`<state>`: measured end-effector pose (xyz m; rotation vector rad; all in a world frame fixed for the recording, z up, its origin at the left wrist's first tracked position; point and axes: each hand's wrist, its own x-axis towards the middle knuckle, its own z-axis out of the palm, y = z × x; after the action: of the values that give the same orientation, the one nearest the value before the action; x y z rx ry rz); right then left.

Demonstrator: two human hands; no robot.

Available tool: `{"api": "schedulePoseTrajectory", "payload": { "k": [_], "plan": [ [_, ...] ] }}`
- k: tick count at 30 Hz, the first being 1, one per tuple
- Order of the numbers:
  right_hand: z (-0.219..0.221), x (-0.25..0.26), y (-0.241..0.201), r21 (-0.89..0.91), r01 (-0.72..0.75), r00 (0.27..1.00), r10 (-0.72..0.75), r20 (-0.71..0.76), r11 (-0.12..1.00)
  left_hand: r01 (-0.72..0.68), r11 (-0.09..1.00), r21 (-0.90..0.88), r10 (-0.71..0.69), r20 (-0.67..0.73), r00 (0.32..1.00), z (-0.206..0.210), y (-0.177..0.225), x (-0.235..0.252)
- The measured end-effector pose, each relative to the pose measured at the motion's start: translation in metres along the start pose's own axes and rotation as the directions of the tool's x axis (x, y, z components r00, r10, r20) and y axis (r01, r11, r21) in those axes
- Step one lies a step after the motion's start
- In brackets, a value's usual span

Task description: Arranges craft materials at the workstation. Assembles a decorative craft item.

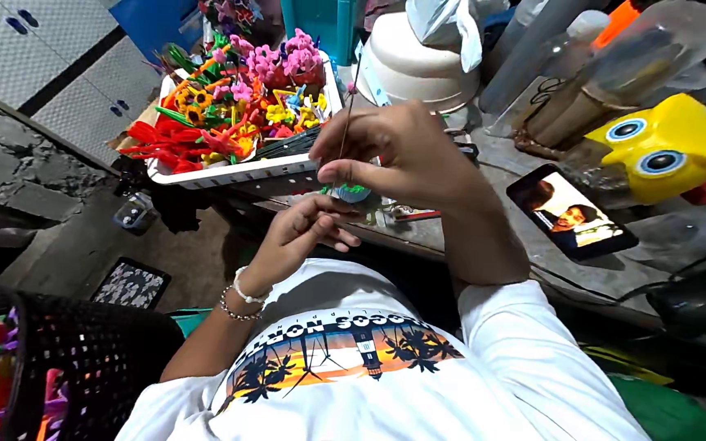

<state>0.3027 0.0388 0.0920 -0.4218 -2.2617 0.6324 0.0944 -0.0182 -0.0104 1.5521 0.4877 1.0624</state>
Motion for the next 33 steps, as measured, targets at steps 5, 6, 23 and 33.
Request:
{"api": "schedulePoseTrajectory", "payload": {
  "k": [5,6,23,33],
  "plan": [
    [-0.006,-0.001,0.002,0.066,-0.032,0.997,0.036,-0.066,0.997,0.004,1.0,-0.023,-0.004,-0.013,1.0,-0.007,-0.007,0.001],
    [-0.009,-0.001,0.002,0.099,-0.045,0.994,0.054,-0.095,0.994,0.001,1.0,-0.017,-0.001,-0.008,1.0,-0.009,-0.007,0.001],
    [-0.045,-0.01,-0.002,0.091,-0.042,0.948,0.068,-0.31,0.995,-0.004,0.997,0.08,-0.012,0.192,0.981,-0.022,-0.039,0.005],
    [-0.064,-0.019,0.001,0.051,-0.011,0.955,0.026,-0.297,0.999,-0.084,0.8,0.594,0.015,0.119,0.993,-0.021,-0.063,0.007]
  ]
}}
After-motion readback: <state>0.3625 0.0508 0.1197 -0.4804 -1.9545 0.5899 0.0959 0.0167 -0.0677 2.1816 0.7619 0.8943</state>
